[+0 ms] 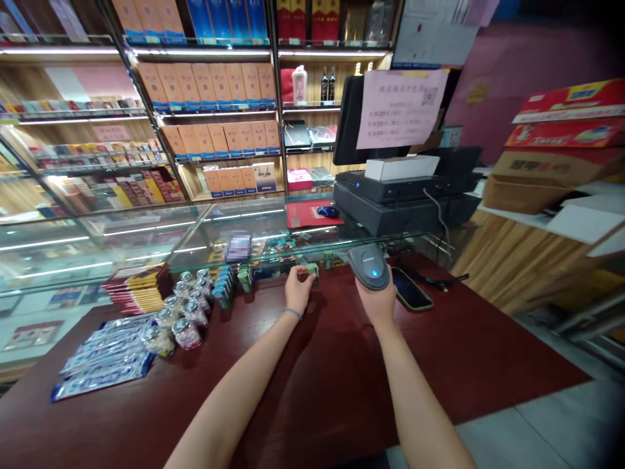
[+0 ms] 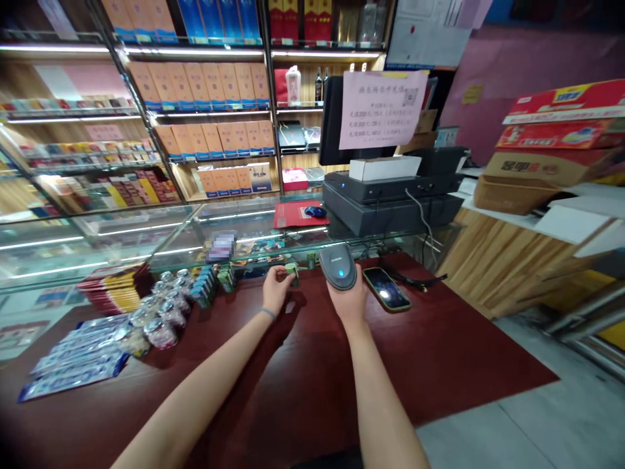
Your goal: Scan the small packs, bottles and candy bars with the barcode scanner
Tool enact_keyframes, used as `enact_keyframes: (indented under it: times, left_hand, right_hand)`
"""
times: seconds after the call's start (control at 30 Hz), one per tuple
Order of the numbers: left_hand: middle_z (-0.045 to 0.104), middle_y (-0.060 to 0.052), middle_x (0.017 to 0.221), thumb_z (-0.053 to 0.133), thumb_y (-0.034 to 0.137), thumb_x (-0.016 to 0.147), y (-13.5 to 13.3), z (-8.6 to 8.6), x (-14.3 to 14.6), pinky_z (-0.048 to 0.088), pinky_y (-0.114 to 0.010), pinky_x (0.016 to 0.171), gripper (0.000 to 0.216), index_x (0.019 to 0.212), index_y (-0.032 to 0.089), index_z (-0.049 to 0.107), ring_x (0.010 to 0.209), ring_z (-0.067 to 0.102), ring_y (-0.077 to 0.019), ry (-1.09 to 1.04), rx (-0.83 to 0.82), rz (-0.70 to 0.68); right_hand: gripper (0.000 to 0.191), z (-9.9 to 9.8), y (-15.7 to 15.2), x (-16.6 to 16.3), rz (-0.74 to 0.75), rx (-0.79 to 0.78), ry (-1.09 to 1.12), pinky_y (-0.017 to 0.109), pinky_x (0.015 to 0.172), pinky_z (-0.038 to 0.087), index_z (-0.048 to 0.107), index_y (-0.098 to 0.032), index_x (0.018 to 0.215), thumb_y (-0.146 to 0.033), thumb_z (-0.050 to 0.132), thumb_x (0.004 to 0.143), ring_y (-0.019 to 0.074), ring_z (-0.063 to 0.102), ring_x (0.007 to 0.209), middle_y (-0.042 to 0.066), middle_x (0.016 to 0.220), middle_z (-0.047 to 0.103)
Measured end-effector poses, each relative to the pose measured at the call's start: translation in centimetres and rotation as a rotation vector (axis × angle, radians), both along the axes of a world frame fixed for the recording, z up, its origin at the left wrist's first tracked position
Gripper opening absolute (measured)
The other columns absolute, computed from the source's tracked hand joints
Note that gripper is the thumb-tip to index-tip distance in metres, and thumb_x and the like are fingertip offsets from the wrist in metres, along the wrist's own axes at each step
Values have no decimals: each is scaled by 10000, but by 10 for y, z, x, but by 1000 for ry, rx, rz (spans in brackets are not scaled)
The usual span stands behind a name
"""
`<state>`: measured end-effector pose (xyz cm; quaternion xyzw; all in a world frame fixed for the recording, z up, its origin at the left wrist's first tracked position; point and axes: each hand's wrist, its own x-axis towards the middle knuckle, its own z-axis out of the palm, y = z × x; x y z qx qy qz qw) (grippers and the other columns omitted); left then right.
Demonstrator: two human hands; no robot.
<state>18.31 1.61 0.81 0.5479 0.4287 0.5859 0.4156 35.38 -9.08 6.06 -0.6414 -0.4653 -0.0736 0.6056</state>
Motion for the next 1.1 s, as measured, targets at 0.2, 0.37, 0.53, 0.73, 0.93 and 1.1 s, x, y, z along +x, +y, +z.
enact_keyframes:
  times: [0.2, 0.37, 0.53, 0.73, 0.93, 1.1]
  left_hand:
    - [665, -41, 908, 787, 155, 740, 16, -9, 53, 526, -362, 869, 255, 919, 181, 607, 860, 659, -191, 65, -17, 3]
    - [624, -31, 907, 790, 158, 740, 30, -21, 75, 516, -375, 892, 243, 914, 174, 622, 865, 630, -184, 131, 26, 82]
    - [612, -31, 905, 759, 146, 765, 39, -23, 85, 506, -378, 891, 227, 926, 182, 602, 894, 619, -201, 165, 58, 105]
    - [611, -33, 939, 745, 172, 792, 43, -25, 87, 493, -383, 921, 223, 953, 193, 592, 929, 610, -202, 218, 96, 128]
    - [618, -50, 964, 750, 126, 778, 42, -27, 87, 504, -378, 907, 257, 976, 181, 596, 937, 615, -205, 213, 113, 113]
    - [617, -66, 1003, 777, 129, 751, 31, -26, 67, 535, -384, 894, 333, 1031, 172, 601, 939, 631, -204, 142, 94, 116]
  right_hand:
    - [341, -3, 3, 6, 18, 40, 60, 373, 721, 578, 561, -220, 993, -444, 699, 777, 279, 731, 779, 133, 860, 748]
    - [357, -8, 6, 9, 17, 41, 76, 376, 701, 582, 549, -232, 1022, -442, 706, 780, 281, 732, 751, 118, 840, 743]
    - [398, -13, 8, 13, -5, 42, 77, 386, 729, 593, 534, -228, 1079, -451, 689, 788, 301, 744, 836, 141, 888, 750]
    - [408, -15, 9, 14, -21, 59, 60, 377, 732, 595, 558, -215, 1056, -453, 716, 764, 292, 744, 842, 123, 865, 751]
    - [421, -17, 11, 14, 1, 91, 69, 370, 725, 597, 564, -215, 1054, -450, 731, 748, 279, 743, 816, 102, 850, 750]
    - [397, -18, 11, 12, -9, 55, 61, 378, 701, 595, 566, -232, 1001, -475, 728, 732, 280, 734, 760, 93, 812, 744]
